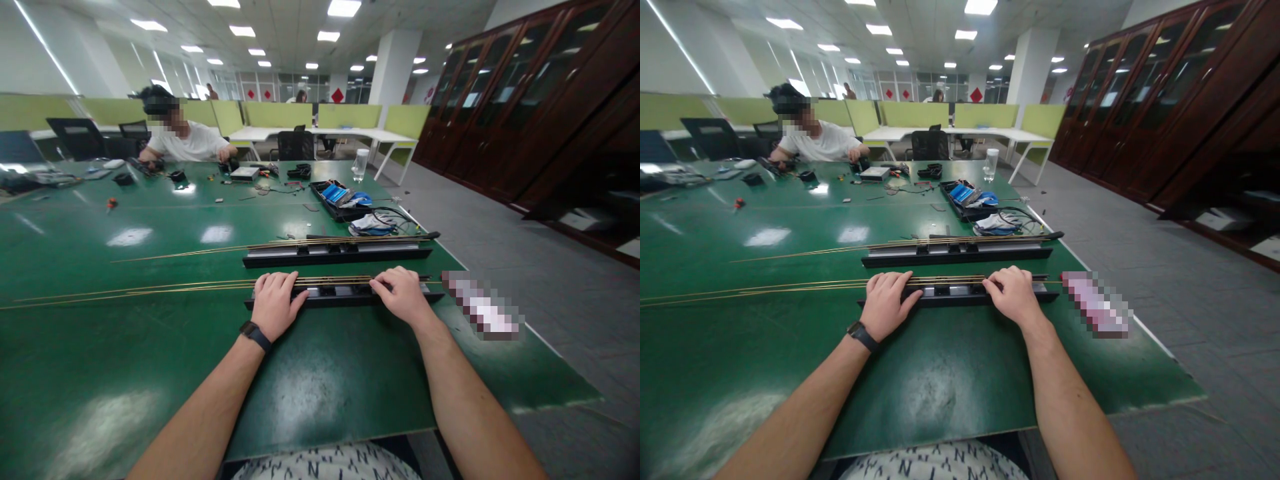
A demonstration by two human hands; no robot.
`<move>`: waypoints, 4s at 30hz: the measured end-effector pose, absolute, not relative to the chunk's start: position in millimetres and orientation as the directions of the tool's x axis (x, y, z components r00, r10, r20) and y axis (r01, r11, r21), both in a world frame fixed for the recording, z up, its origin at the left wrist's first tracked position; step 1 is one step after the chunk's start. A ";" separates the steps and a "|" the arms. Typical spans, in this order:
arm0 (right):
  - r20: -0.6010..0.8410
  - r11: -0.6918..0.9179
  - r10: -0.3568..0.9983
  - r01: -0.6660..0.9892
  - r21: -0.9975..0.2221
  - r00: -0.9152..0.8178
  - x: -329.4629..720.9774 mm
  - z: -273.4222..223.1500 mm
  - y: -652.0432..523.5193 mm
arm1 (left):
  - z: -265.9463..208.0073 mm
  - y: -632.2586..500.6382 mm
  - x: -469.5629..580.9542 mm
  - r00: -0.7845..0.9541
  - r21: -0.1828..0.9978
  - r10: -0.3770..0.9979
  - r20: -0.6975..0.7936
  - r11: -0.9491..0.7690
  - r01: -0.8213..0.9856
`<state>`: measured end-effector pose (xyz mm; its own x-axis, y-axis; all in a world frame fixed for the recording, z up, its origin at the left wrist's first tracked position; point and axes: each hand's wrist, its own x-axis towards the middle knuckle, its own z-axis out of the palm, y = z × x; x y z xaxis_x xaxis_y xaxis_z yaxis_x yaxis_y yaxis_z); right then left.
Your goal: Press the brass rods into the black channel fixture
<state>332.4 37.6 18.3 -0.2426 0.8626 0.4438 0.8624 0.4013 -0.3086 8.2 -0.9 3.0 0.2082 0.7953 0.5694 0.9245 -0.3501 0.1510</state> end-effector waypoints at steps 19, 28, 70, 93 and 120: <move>0.446 0.401 0.863 0.858 -0.322 -0.236 329.4 17.6 37.5 | 3.3 -0.5 8.2 0.209 0.142 0.797 0.567 -0.345 0.928; 0.450 0.394 0.861 0.870 -0.296 -0.237 329.4 19.6 35.4 | 1.6 -0.3 8.2 0.204 0.148 0.795 0.572 -0.344 0.927; 0.456 0.385 0.863 0.866 -0.318 -0.217 331.0 21.3 36.3 | 2.0 0.1 7.8 0.212 0.132 0.798 0.564 -0.340 0.931; 0.462 0.402 0.857 0.858 -0.320 -0.229 325.6 18.6 35.5 | 3.0 -0.5 8.4 0.207 0.142 0.789 0.578 -0.348 0.927; 0.451 0.388 0.866 0.858 -0.336 -0.215 327.8 22.7 34.5 | 4.0 -0.9 8.5 0.210 0.143 0.799 0.564 -0.345 0.928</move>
<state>327.8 34.5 22.7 -0.2152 0.8662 0.4509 0.8583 0.3880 -0.3358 8.5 -0.9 4.0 0.2104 0.7988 0.5635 0.9277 -0.3449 0.1425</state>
